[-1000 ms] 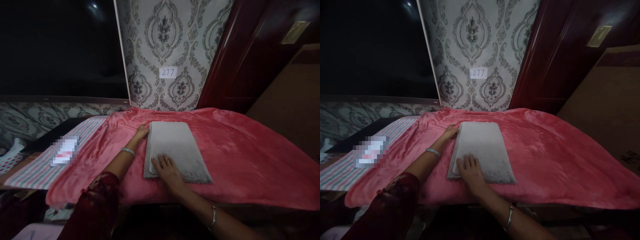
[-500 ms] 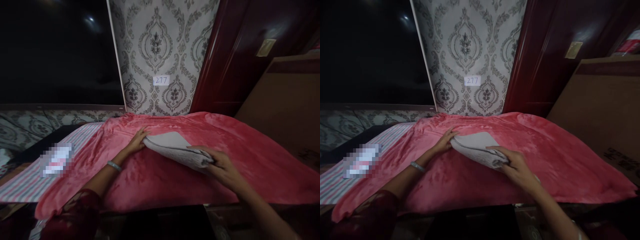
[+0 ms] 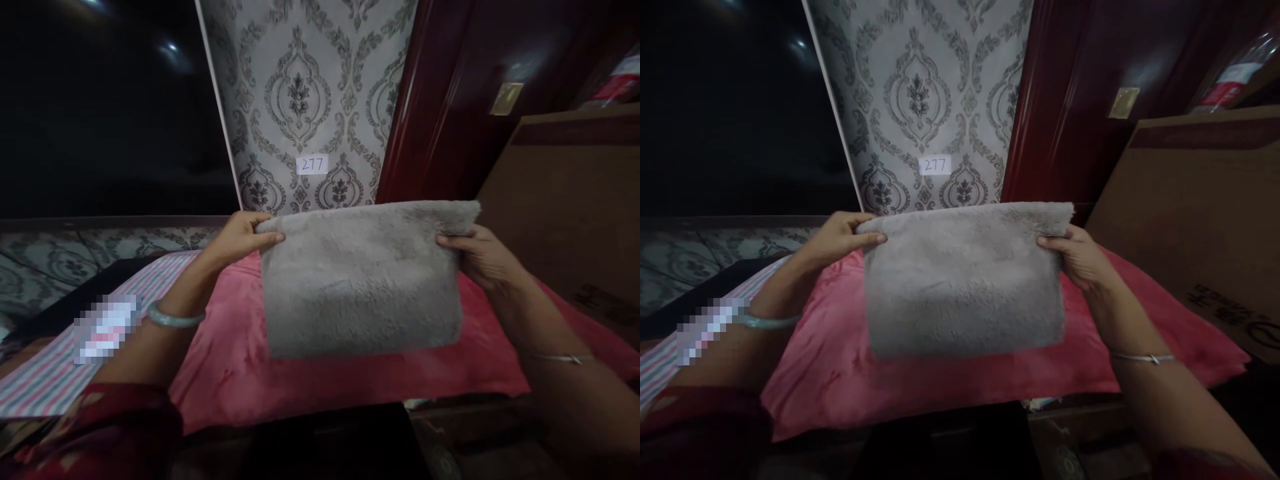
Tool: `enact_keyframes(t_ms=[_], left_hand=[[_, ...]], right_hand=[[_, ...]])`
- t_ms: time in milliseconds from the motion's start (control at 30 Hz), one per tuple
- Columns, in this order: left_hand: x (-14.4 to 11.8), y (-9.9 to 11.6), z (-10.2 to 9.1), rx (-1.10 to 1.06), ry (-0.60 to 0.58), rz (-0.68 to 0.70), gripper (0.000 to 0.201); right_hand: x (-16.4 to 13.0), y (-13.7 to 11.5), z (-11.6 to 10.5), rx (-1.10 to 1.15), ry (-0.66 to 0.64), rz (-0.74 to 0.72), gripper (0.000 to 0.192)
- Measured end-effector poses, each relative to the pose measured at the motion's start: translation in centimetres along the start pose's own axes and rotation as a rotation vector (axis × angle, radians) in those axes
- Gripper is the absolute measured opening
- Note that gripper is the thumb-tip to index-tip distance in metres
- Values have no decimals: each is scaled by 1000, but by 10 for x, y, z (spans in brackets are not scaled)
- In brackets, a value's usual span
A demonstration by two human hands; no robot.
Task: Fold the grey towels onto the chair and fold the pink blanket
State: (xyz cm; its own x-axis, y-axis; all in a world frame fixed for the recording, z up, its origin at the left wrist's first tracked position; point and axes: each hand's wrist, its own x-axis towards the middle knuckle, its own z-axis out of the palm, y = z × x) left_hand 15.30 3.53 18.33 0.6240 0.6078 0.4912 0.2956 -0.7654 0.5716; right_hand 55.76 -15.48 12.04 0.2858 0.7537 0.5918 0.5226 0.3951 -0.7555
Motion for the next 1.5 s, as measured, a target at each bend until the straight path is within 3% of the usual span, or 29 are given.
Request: enact_keyframes(t_ms=[67,133,233,333,433,467,533,600,733,867,933,1000,1067,1167,1267,1500], left_hand=[[11,4,-12,77,87,15,21],[10,9,-23,180,188,83,21],[-22,6,-20,371,227,237,21],[-86,-23,17,516,100,383,23],[-157,-65,73,558,-145,447,28],[-176,-77,89,563,-174,452,30],[-202,-92,110,577,-143,417,34],[-213,-97,118,572,-84,408,36],[-215,-90,111,534,-21,432,37],[-212,-79,98,370,-61,350,28],[-201,-74,93,301,-61,291,18],[-183,-69,92,301,-41,231,20],[-161,-63,97,345,-51,187,25],[-139,-55,116,393,-157,190,36],[-137,-55,137,419,-289,203,42],[-148,-57,158,470,-335,223,25]], right_hand=[[18,-3,20,132,78,84,30],[25,-7,33,182,111,56,32],[8,0,42,142,75,-48,25],[-42,37,52,74,-39,-40,25],[-102,86,68,-44,-239,111,35],[-118,99,73,-67,-271,150,36],[-139,116,80,-81,-294,207,34],[-146,121,81,-61,-276,241,30],[-148,111,72,-16,-257,299,28],[-152,105,59,-50,-262,325,34],[-146,101,58,-140,-231,295,34],[-133,93,65,-273,-178,215,36],[-119,79,79,-385,-197,90,41],[-111,60,100,-473,-412,-82,51],[-125,57,107,-522,-571,-103,51],[-151,82,100,-448,-453,-107,29]])
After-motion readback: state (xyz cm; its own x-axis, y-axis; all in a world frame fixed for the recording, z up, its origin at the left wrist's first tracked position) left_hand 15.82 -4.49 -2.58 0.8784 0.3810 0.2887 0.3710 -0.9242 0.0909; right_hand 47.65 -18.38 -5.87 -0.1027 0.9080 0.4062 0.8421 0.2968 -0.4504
